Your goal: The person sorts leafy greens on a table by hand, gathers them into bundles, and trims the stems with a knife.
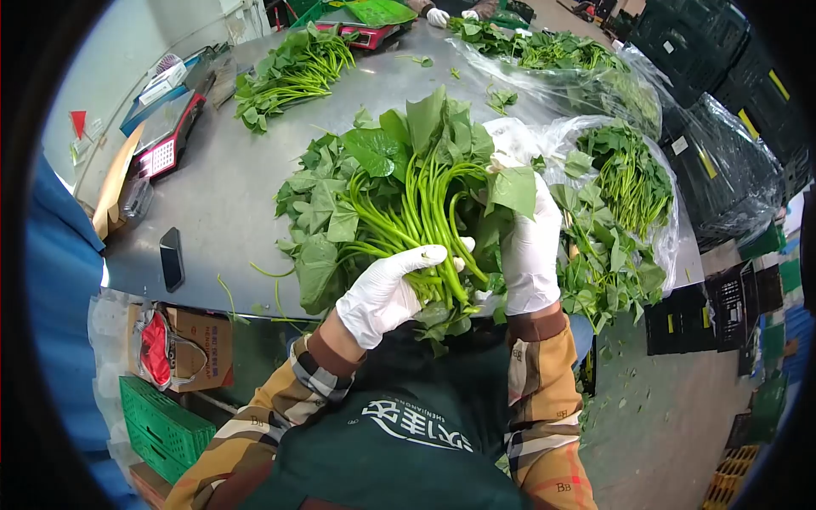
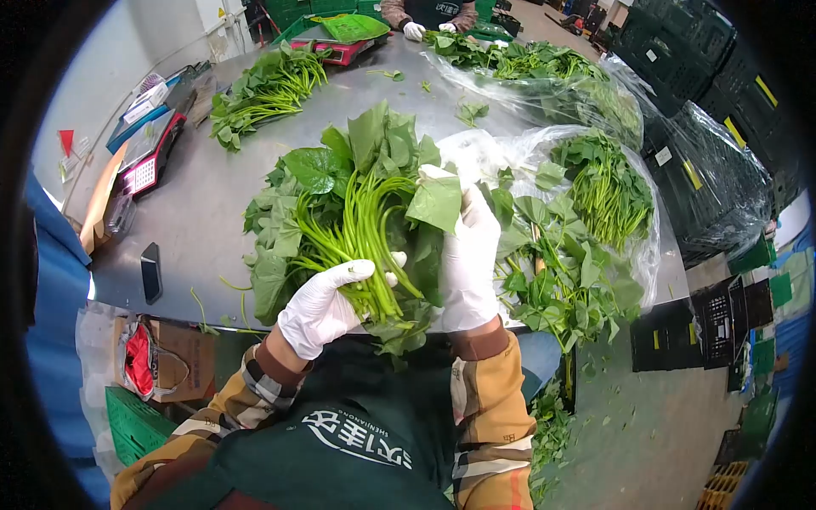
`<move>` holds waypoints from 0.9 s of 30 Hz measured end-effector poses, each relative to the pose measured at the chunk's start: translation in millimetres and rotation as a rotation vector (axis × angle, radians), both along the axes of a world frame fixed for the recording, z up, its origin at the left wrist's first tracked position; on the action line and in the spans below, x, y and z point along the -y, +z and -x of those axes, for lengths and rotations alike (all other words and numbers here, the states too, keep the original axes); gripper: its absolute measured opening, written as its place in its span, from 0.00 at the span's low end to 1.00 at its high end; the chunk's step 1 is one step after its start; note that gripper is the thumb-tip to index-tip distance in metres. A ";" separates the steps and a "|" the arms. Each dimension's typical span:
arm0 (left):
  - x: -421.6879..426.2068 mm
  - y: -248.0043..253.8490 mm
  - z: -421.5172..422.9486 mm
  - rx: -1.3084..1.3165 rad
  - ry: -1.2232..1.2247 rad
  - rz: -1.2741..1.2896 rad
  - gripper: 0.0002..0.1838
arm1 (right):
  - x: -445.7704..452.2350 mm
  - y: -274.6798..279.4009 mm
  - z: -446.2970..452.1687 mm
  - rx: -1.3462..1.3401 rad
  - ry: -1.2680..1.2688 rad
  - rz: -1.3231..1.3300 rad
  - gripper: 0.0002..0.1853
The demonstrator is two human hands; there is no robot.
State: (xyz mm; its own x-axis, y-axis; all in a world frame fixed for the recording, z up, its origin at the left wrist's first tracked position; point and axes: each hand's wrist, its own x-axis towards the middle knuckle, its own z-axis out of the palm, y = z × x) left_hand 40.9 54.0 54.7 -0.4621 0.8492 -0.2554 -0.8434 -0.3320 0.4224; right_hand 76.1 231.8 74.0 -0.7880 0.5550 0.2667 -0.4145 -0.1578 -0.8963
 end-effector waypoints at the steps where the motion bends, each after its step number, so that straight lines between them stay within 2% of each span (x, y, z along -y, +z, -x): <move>1: 0.0 -3.9 1.3 -0.018 0.006 0.011 0.24 | 1.0 -1.5 -1.2 0.003 0.024 0.001 0.16; 4: 0.5 -7.6 6.4 0.013 0.049 0.023 0.19 | -0.8 1.6 -1.4 0.116 -0.090 -0.135 0.18; 5: 1.7 -6.4 9.0 0.034 0.073 0.014 0.18 | -6.6 -3.5 -0.1 0.111 -0.197 -0.303 0.19; 6: 3.0 -5.5 11.8 0.055 0.100 0.004 0.16 | 1.1 -4.8 -5.4 0.080 -0.252 -0.158 0.19; 8: 5.2 -6.2 18.2 0.045 0.174 -0.063 0.14 | -10.1 -23.7 -19.5 0.176 -0.216 -0.244 0.18; 9: 5.3 -6.3 20.9 0.024 0.205 -0.083 0.15 | -4.2 -18.2 -30.5 0.331 -0.126 -0.216 0.17; 12: 6.1 -8.5 24.7 0.010 0.255 -0.088 0.15 | 21.0 -10.6 -51.4 0.405 0.232 -0.117 0.14; 14: 4.0 -11.5 23.9 0.000 0.266 -0.064 0.15 | 36.9 -18.7 -56.8 0.388 0.302 -0.002 0.14; 18: 6.3 -11.2 18.8 -0.032 0.282 0.010 0.15 | 37.0 -33.0 -53.9 0.399 0.181 -0.109 0.11; 19: 7.1 -15.0 20.4 -0.062 0.258 0.011 0.15 | 38.9 -35.0 -55.3 0.428 0.095 -0.310 0.10; 20: 8.0 -13.6 19.3 -0.115 0.244 0.045 0.14 | 40.3 -33.9 -54.9 0.396 -0.040 -0.647 0.09; 22: 7.2 -11.4 12.7 -0.205 0.250 0.131 0.15 | 41.6 -35.9 -53.3 0.431 -0.098 -0.739 0.07; 26: 12.0 -12.3 8.2 -0.434 0.307 0.169 0.15 | 32.9 -62.4 -44.3 0.446 -0.211 -0.590 0.03; 27: 18.8 -0.2 8.8 -0.345 0.279 0.117 0.15 | 22.7 -75.4 -40.0 0.405 -0.249 -0.502 0.02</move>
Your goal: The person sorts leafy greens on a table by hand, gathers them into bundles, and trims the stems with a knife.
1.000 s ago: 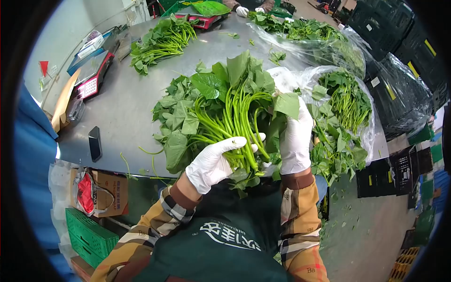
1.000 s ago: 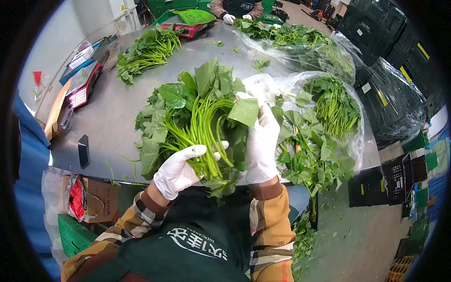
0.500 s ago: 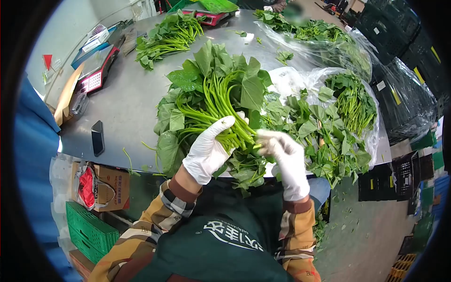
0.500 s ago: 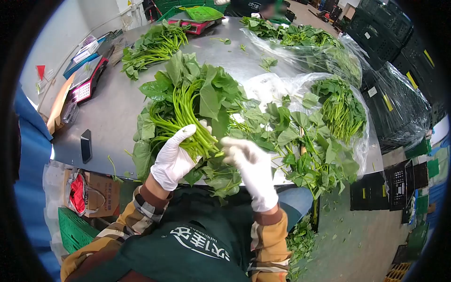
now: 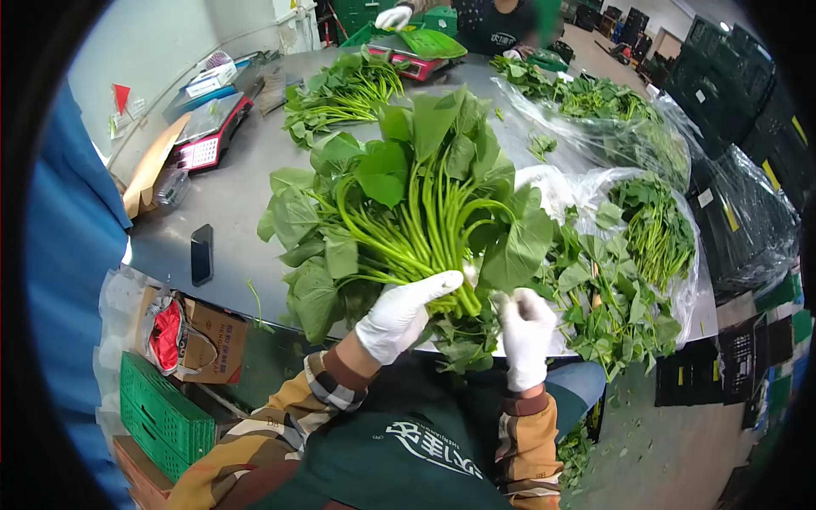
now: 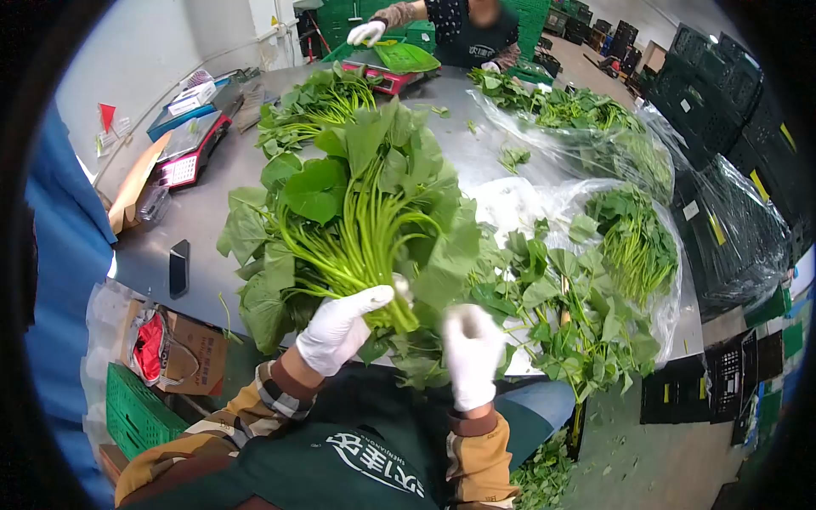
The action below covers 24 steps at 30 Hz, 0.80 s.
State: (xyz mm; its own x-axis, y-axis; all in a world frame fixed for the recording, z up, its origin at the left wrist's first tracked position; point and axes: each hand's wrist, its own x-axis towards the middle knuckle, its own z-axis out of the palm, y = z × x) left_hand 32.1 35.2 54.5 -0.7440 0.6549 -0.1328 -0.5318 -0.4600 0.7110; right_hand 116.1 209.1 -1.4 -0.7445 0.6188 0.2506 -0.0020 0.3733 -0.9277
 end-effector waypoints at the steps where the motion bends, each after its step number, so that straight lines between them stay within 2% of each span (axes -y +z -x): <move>1: 8.6 11.9 2.9 0.096 -0.002 -0.034 0.15 | -10.0 -8.8 -0.4 -0.061 -0.042 0.077 0.02; 3: 25.3 15.8 14.3 -0.057 0.024 -0.033 0.14 | -32.7 -4.8 -8.3 -0.010 -0.070 0.197 0.02; 4: 32.8 14.8 20.5 -0.192 0.098 0.109 0.12 | -41.9 -17.1 -9.9 -0.027 -0.111 0.145 0.03; 5: 42.9 9.6 35.5 -0.504 0.161 0.313 0.12 | -43.6 -18.9 -11.8 -0.018 -0.094 0.130 0.02; 7: 71.0 1.8 62.3 -0.885 0.366 0.785 0.10 | -42.0 -29.3 -9.5 0.057 -0.082 0.160 0.04; 9: 113.8 -3.9 84.3 -1.030 0.513 1.121 0.10 | -47.8 -69.8 -5.7 0.066 -0.059 0.040 0.04; 11: 154.1 -12.4 99.5 -1.025 0.609 1.331 0.10 | -38.5 -83.1 -5.2 0.085 -0.019 0.048 0.05; 14: 210.2 -25.1 113.5 -0.933 0.687 1.568 0.10 | -29.0 -90.8 -4.9 0.122 -0.110 -0.148 0.08; 16: 236.5 -32.1 118.0 -0.859 0.714 1.659 0.10 | -28.5 -99.8 -2.6 0.027 -0.146 -0.213 0.08; 20: 258.2 -43.6 125.2 -0.761 0.736 1.703 0.10 | -23.8 -92.8 -4.2 0.034 -0.151 -0.242 0.09; 24: 256.5 -50.9 134.4 -0.712 0.750 1.627 0.09 | -23.7 -100.3 -3.8 0.015 -0.177 -0.309 0.10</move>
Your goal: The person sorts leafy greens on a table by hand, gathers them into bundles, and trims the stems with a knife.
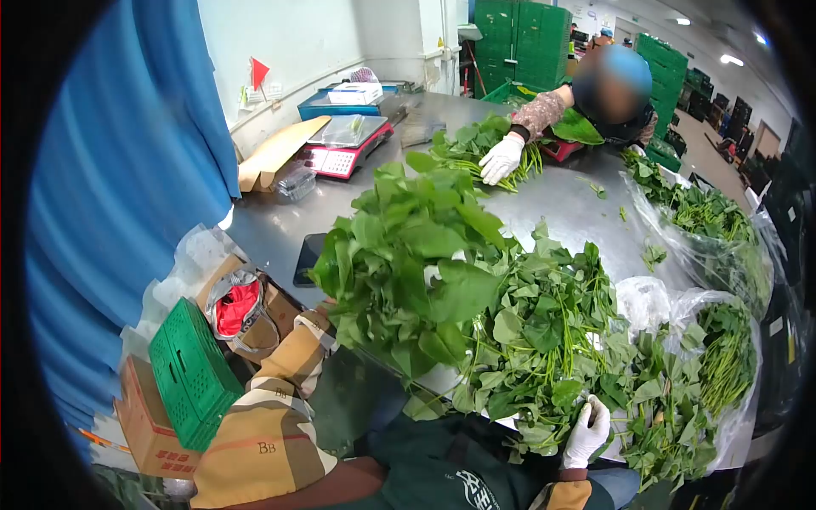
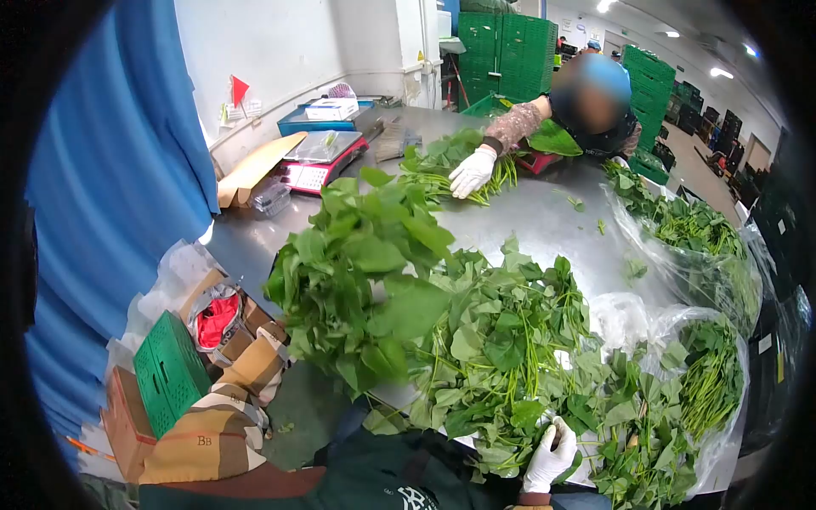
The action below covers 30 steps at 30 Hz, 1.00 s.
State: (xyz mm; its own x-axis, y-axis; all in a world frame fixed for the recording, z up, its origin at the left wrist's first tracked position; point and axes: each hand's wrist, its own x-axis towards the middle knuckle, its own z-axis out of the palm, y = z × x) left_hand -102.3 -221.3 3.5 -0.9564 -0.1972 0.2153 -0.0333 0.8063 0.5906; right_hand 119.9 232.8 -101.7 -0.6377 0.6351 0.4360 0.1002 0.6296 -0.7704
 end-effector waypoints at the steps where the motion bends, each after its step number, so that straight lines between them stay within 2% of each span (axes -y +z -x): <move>1: -4.1 -0.3 2.4 -0.001 -0.013 -0.045 0.09 | 0.6 -0.3 0.3 0.005 0.002 -0.013 0.10; 4: -26.6 -2.2 10.0 0.022 -0.079 -0.287 0.09 | 2.8 5.6 2.8 0.054 -0.002 -0.010 0.11; 9: -59.0 -2.3 25.2 0.253 -0.255 -1.073 0.09 | 1.1 5.3 2.5 0.031 0.058 0.023 0.12; 12: -68.8 12.1 7.0 0.382 -0.345 -1.216 0.10 | -0.1 7.4 1.8 0.059 0.070 0.052 0.13; 16: -78.4 18.4 -8.2 0.567 -0.312 -1.303 0.14 | 1.4 9.5 0.2 0.065 0.071 0.066 0.13; 19: -81.8 20.9 -13.2 0.561 -0.351 -1.316 0.14 | 2.2 12.2 -0.4 0.090 0.073 0.054 0.11; 23: -84.7 20.0 -12.0 0.532 -0.351 -1.162 0.15 | 3.8 9.0 0.6 0.040 0.052 0.015 0.12; 30: -86.0 16.7 -3.0 0.583 -0.351 -1.181 0.15 | 7.1 13.4 -1.7 0.116 0.046 -0.024 0.10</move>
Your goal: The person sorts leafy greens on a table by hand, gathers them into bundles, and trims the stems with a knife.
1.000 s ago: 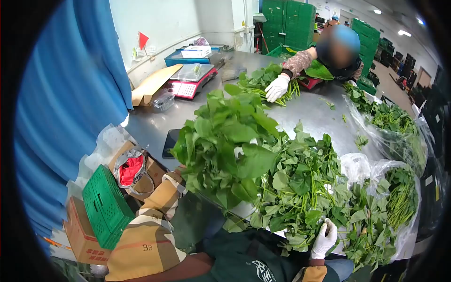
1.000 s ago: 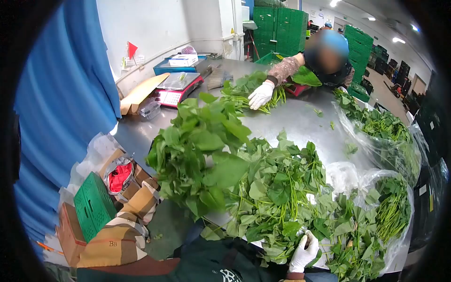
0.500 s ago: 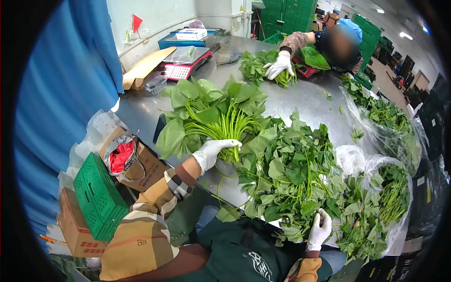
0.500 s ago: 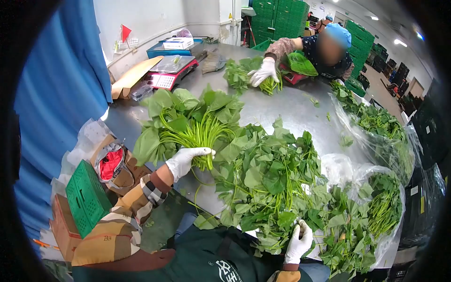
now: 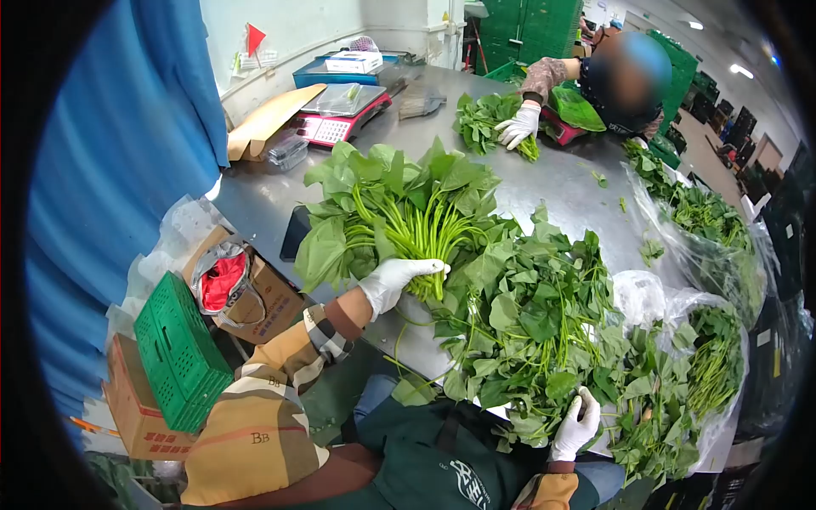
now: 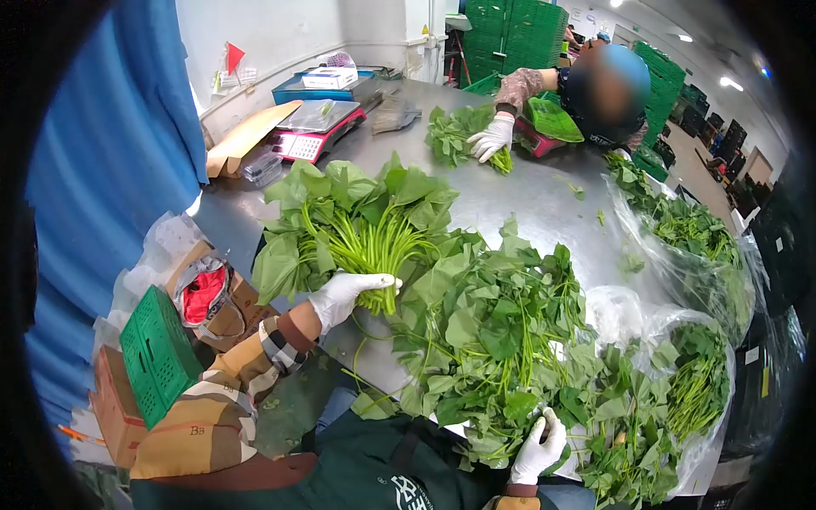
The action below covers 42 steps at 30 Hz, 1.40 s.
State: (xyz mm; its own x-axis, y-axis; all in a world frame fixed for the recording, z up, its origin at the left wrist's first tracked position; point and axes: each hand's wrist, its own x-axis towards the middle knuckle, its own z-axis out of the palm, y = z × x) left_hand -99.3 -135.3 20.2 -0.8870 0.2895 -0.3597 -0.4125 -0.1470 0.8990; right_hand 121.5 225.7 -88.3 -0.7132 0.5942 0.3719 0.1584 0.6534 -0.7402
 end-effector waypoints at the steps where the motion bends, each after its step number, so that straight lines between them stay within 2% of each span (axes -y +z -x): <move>1: -0.5 -2.0 2.7 -0.005 0.004 0.006 0.15 | 2.3 1.0 1.6 -0.031 -0.012 -0.040 0.10; 7: -7.6 -10.5 13.4 -0.010 0.014 0.066 0.14 | 2.5 -4.2 6.6 -0.100 -0.034 -0.141 0.13; 10: -15.7 -8.7 14.6 0.000 0.037 0.084 0.14 | 12.0 12.4 7.6 -0.008 -0.071 0.166 0.19; 13: -27.9 -14.6 17.6 -0.046 0.060 0.046 0.14 | 39.9 70.2 28.3 -0.071 -0.088 -0.639 0.25; 15: -43.1 -15.4 16.8 -0.095 0.077 0.027 0.13 | 68.1 94.6 44.0 -0.196 0.061 -0.370 0.28; 17: -65.1 -8.6 11.5 -0.102 0.133 0.111 0.11 | 96.7 124.2 65.4 -0.271 0.371 -0.249 0.22; 19: -85.7 -21.0 4.9 -0.192 0.093 -0.009 0.11 | 124.2 149.0 88.2 -0.240 0.690 -0.209 0.20; 20: -101.7 -22.4 -0.7 -0.184 0.181 -0.163 0.09 | 137.2 146.7 104.3 -0.297 0.746 -0.228 0.21; 21: -109.7 14.2 -7.7 0.076 0.050 0.277 0.12 | 148.3 138.8 121.3 -0.353 0.805 -0.249 0.21; 22: -118.2 13.9 -14.4 0.108 0.022 0.379 0.12 | 157.2 136.7 133.5 -0.354 0.771 -0.277 0.20; 25: -123.2 -36.2 -22.5 -0.352 0.009 0.313 0.14 | 167.4 133.6 157.8 -0.275 0.676 -0.388 0.21; 29: -118.5 -80.8 -27.6 -0.717 -0.009 0.495 0.17 | 164.7 127.7 175.8 -0.120 0.600 -0.570 0.17; 30: -119.0 -86.8 -28.6 -0.763 0.003 0.540 0.18 | 162.7 126.7 177.6 -0.118 0.610 -0.625 0.13; 36: -114.2 -122.1 -36.3 -0.940 0.086 0.802 0.22 | 156.5 116.8 173.1 -0.136 0.582 -0.649 0.10; 42: -114.7 -109.3 -37.8 -0.826 -0.008 1.067 0.24 | 157.0 125.7 178.1 0.094 0.642 -0.758 0.10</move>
State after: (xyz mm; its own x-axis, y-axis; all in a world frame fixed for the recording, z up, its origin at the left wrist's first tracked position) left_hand -61.5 -20.6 -89.1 -0.9515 0.2119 0.2230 0.3027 0.7740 0.5561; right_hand -56.5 68.7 37.4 -0.8621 -0.2851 0.4189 -0.3538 0.9305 -0.0950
